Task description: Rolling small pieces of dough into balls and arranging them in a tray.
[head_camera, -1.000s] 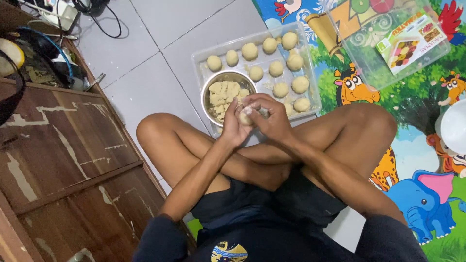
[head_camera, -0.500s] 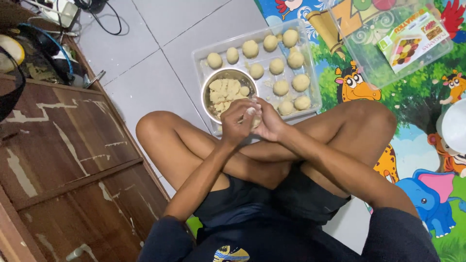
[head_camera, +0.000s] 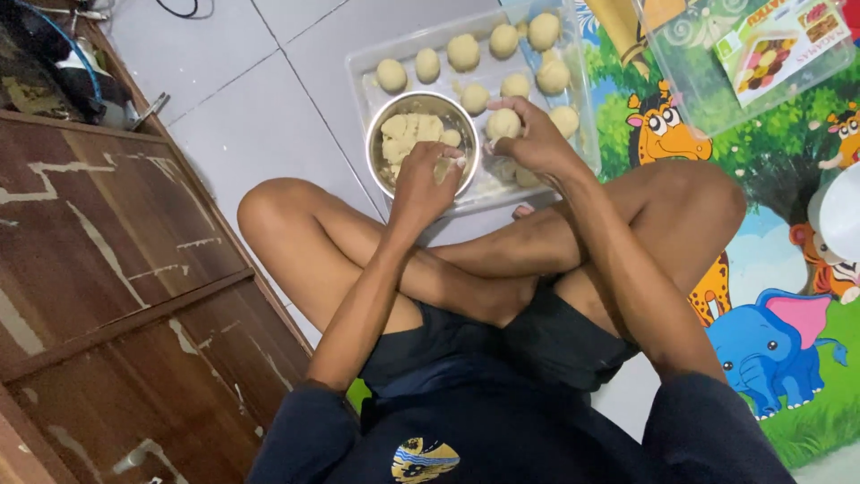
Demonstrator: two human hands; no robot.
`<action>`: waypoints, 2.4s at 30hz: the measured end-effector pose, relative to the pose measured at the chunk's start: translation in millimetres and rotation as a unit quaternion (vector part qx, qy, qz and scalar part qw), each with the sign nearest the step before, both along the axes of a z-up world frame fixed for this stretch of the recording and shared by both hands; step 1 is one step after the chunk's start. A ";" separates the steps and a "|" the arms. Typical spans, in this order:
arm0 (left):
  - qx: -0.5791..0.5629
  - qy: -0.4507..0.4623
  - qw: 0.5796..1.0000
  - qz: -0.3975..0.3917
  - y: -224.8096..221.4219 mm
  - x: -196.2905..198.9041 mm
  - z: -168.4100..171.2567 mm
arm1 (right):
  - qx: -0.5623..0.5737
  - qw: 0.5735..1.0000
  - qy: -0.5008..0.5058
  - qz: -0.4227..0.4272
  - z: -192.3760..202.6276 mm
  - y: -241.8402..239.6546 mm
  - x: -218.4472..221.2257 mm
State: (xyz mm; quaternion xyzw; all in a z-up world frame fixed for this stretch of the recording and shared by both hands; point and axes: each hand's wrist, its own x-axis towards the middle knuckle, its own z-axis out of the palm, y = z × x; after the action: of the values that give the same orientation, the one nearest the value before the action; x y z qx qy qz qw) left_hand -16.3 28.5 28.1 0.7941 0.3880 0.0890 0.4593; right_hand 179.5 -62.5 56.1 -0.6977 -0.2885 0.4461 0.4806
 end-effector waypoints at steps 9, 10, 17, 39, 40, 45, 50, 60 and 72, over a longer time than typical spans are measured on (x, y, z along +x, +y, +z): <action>0.009 -0.040 0.999 -0.011 4.0 -11.8 14.7 | -0.059 0.912 -0.371 0.164 -85.7 3.4 15.4; 0.007 -0.040 0.999 -0.012 3.8 -11.5 15.8 | -0.062 0.912 -0.371 0.163 -79.1 5.2 11.6; -0.001 -0.040 0.999 -0.024 2.9 -9.1 11.6 | -0.145 0.819 -0.498 0.246 -89.2 11.0 3.3; 0.173 0.184 0.955 -0.155 7.9 -0.7 -39.7 | -0.041 0.732 -0.668 0.126 -111.3 0.2 -7.1; 0.177 0.183 0.955 -0.154 9.0 -3.0 -42.6 | -0.037 0.731 -0.670 0.124 -109.1 2.2 -6.7; 0.295 0.141 0.926 -0.186 8.0 -17.5 -66.1 | 0.030 0.721 -0.690 0.062 -113.4 2.8 -12.9; 0.236 0.155 0.946 -0.160 5.1 -16.9 -46.5 | -0.037 0.733 -0.675 0.075 -110.8 -1.8 -15.7; 0.316 0.143 0.929 -0.131 11.0 -18.1 -72.9 | -0.132 0.818 -0.560 -0.009 -103.2 -38.0 -18.2; 0.213 0.231 0.947 -0.058 2.5 -16.0 -35.1 | -0.126 0.807 -0.574 -0.058 -128.7 -48.8 -26.9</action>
State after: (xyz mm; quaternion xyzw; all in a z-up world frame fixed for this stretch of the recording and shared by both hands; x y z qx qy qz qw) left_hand -32.2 31.0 -7.0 0.8936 0.4083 -0.0433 0.1814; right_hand 152.7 -111.3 -72.6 -0.8963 -0.4122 -0.0319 0.1602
